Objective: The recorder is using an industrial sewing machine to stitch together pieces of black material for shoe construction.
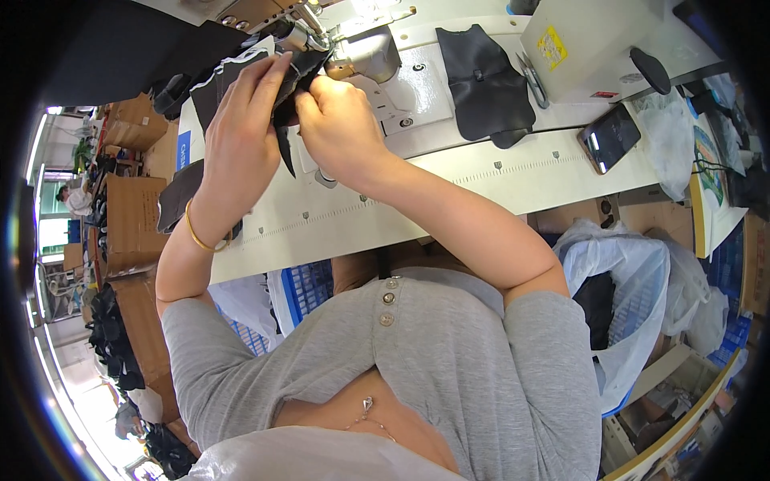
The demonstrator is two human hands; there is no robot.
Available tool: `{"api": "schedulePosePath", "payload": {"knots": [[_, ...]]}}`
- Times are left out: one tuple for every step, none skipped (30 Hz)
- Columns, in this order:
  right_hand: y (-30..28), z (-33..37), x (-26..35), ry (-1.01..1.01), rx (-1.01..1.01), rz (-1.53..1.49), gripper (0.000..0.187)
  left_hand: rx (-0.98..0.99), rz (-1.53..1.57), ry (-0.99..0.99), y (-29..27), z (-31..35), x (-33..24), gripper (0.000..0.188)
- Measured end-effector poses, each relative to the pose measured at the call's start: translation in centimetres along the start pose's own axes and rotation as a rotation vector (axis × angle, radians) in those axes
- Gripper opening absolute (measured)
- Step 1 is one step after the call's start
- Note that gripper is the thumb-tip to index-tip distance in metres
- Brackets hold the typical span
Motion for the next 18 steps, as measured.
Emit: {"api": "schedulePosePath", "payload": {"knots": [[0.1,0.2,0.1,0.039,0.015,-0.029,0.024,0.019,-0.030,-0.031,0.2,0.3,0.7,0.050],[0.1,0.3,0.1,0.037,0.020,-0.029,0.024,0.018,0.013,-0.011,0.2,0.5,1.1,0.048],[0.0,0.3,-0.2,0.054,0.022,-0.058,0.024,0.015,0.014,-0.010,0.1,0.3,1.1,0.048],[-0.1,0.4,-0.4,0.072,0.023,-0.085,0.024,-0.039,-0.089,0.108,-0.5,0.0,0.4,0.048],[-0.1,0.4,-0.4,0.071,0.023,-0.083,0.024,-0.094,-0.192,0.225,-0.8,0.0,-0.3,0.047],[0.0,0.4,-0.3,0.055,0.027,-0.101,0.025,-0.132,-0.212,0.249,-0.8,-0.1,-0.5,0.047],[0.0,0.4,-0.1,0.039,0.032,-0.120,0.025,-0.134,-0.207,0.247,-0.9,0.0,-0.7,0.047],[-0.1,0.5,0.1,0.040,0.030,-0.116,0.025,-0.073,-0.201,0.227,-1.0,0.0,-0.8,0.048],[0.1,0.6,0.3,0.080,0.067,-0.103,0.023,-0.012,-0.196,0.207,-0.9,0.0,-0.8,0.049],[0.3,0.7,0.4,0.120,0.104,-0.090,0.021,-0.014,-0.192,0.205,-0.9,-0.1,-0.6,0.049],[0.2,0.7,0.5,0.121,0.104,-0.087,0.021,-0.025,-0.184,0.223,-0.9,-0.1,-0.5,0.049],[0.3,0.8,0.6,0.122,0.102,-0.102,0.021,-0.034,-0.178,0.243,-0.9,-0.1,-0.5,0.048],[0.3,0.8,0.7,0.123,0.101,-0.117,0.021,-0.034,-0.177,0.243,-1.0,-0.2,-0.5,0.048],[0.2,0.8,0.6,0.124,0.101,-0.118,0.021,-0.018,-0.160,0.234,-1.0,-0.3,-0.6,0.048],[0.2,0.8,0.4,0.129,0.096,-0.113,0.020,0.000,-0.146,0.225,-1.0,-0.4,-0.5,0.049],[0.1,0.8,0.3,0.134,0.092,-0.108,0.020,0.003,-0.149,0.225,-1.1,-0.5,-0.7,0.049],[0.0,0.9,0.4,0.133,0.094,-0.112,0.020,-0.003,-0.133,0.217,-1.3,-0.5,-0.9,0.049],[-0.1,1.0,0.5,0.119,0.095,-0.107,0.020,-0.009,-0.112,0.208,-1.5,-0.5,-1.2,0.049]]}}
Point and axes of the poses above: each hand's wrist, its own z-axis away from the middle knuckle, its own y-axis out of the palm, x = y × z, the point moved 6 cm from there along -z, towards the middle knuckle, and after that the axes turned 2 degrees about -z, right-handed, at the moved point
